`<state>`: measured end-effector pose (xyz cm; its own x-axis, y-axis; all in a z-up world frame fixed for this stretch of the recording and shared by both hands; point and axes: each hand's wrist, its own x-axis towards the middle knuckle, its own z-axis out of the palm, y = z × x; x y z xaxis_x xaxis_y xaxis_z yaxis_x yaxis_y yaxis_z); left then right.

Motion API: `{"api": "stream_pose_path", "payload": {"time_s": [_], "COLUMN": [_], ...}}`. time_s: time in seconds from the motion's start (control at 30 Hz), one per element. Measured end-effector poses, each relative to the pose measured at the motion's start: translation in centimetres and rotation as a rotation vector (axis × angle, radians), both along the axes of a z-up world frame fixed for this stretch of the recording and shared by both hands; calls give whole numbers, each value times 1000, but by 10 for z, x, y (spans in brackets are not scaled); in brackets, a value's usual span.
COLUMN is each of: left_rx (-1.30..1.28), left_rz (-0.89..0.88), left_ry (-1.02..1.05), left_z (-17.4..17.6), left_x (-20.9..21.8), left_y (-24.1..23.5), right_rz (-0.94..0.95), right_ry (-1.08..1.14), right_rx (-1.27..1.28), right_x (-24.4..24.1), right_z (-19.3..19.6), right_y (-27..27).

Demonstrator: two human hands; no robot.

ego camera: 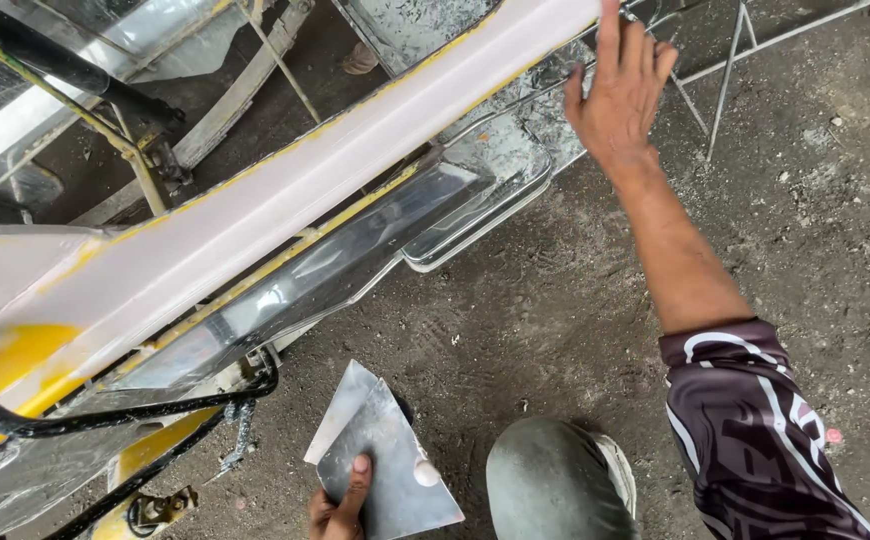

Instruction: The person sands the side panel of a yellow and white vehicle using a sanding block. They move along the vehicle's length, smoothing the surface and occasionally touching the panel with their fingers to check the finish.

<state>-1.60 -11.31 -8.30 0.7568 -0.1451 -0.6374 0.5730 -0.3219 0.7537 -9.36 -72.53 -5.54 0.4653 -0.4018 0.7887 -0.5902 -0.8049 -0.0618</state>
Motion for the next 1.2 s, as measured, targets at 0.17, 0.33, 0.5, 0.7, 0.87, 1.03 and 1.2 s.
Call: {"api": "stream_pose_path", "payload": {"time_s": [0.17, 0.33, 0.5, 0.7, 0.87, 1.03, 1.2], "left_rx": [-3, -30, -28, -40, -20, -312, -618], "left_rz": [38, 48, 110, 12, 23, 259, 118], "left_ry": [-2, 23, 41, 34, 1, 102, 308], "left_z": [15, 6, 19, 24, 9, 69, 99], "left_x": [-17, -18, -19, -17, -20, -53, -66], "left_y": [-24, -36, -60, -59, -49, -101, -100], "right_rz": [-118, -144, -62, -98, -234, 253, 935], "right_ry": [-48, -132, -95, -78, -73, -221, 228], "right_rx": [-21, 74, -72, -86, 40, 412, 364], "right_x": [-24, -28, 1, 8, -24, -64, -71], "right_z": [11, -8, -20, -39, -33, 34, 37], "right_y": [-34, -27, 2, -35, -52, 96, 243]}}
